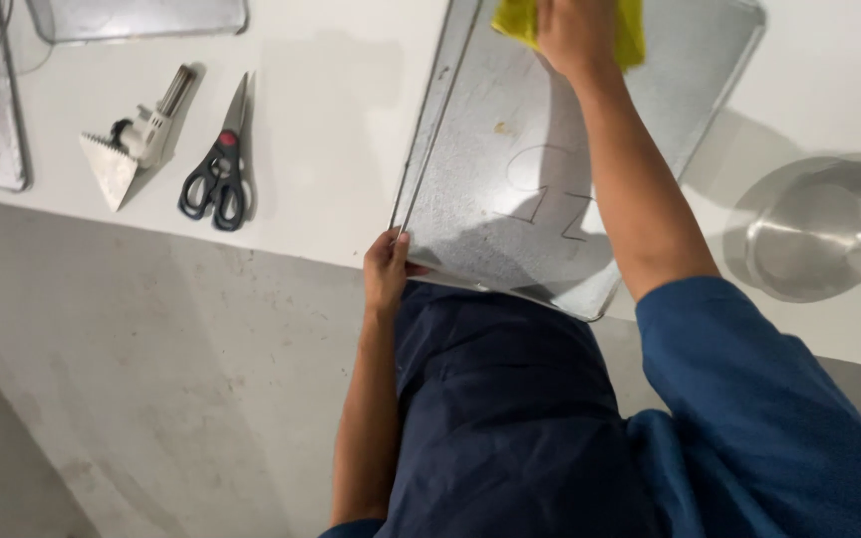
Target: Wiping down baking trays with a yellow cloth and placing them onto a storage shelf.
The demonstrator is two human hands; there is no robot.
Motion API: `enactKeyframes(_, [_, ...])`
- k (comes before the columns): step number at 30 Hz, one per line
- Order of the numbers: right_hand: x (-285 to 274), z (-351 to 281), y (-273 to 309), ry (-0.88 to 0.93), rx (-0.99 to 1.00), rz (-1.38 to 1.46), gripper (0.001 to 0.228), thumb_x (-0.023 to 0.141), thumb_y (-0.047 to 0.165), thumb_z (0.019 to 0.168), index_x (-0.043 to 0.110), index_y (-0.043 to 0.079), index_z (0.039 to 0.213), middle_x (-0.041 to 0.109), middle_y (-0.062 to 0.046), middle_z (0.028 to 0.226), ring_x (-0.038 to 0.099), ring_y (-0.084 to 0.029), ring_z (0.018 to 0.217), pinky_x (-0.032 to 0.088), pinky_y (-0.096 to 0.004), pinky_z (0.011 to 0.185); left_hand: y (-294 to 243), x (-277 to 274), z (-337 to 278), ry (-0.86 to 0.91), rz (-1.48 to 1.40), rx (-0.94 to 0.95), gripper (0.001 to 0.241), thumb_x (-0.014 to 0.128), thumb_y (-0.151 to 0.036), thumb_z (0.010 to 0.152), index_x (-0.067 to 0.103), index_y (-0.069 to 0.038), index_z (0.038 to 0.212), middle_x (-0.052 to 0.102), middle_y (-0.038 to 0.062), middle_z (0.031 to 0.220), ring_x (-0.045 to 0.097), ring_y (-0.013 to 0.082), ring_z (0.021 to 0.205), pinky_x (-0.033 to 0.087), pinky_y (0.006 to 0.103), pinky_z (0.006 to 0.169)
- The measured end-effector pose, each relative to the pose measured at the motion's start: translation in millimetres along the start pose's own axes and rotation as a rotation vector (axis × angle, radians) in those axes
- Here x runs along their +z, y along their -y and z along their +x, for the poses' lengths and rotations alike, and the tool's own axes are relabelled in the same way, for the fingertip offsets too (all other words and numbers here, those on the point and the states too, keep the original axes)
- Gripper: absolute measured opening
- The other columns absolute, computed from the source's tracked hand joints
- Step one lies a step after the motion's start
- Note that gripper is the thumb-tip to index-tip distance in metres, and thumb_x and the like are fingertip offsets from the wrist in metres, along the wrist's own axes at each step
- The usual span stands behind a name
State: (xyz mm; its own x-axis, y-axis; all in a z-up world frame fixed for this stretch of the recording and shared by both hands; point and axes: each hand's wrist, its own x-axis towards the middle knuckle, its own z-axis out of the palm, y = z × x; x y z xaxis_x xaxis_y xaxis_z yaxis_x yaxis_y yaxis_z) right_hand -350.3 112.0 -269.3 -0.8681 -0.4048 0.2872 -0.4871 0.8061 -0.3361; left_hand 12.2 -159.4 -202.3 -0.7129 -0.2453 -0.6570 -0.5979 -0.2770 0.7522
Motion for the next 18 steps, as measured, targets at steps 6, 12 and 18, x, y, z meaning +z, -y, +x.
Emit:
enactKeyframes(6, [-92.2,-61.3,-46.6,-0.086,-0.050,-0.080,0.027,0.063,0.009,0.110,0.062,-0.001,0.135,0.066,-0.023,0.132,0.059,-0.040,0.124,0.045,-0.051,0.105,4.9,1.0,2.6,0.025,0.003,-0.005,0.040,0.062,-0.027,0.103,0.065,0.009,0.120,0.064,0.006,0.086,0.067,0.0156,0.069,0.066,0.0327,0.059])
enactKeyframes(12, [-121.3,-117.0,-84.0,0.098,0.322,-0.175,0.043,0.050,0.016,0.118,0.046,0.003,0.158,0.047,-0.021,0.161,0.038,-0.039,0.152,0.022,-0.052,0.127,8.6,-4.5,6.5,0.047,0.026,-0.009,0.043,0.063,-0.026,0.103,0.064,0.012,0.124,0.063,0.007,0.085,0.068,0.0166,0.069,0.066,0.0329,0.061])
enactKeyframes(18, [-128.9,-165.5,-75.2,0.053,0.487,-0.227,0.052,0.044,0.021,0.117,0.036,-0.006,0.160,0.035,-0.027,0.166,0.031,-0.041,0.155,0.019,-0.056,0.126,2.0,-3.4,6.6,0.057,0.065,-0.028,0.045,0.063,-0.026,0.101,0.063,0.010,0.127,0.066,0.008,0.083,0.070,0.0179,0.064,0.064,0.0325,0.057])
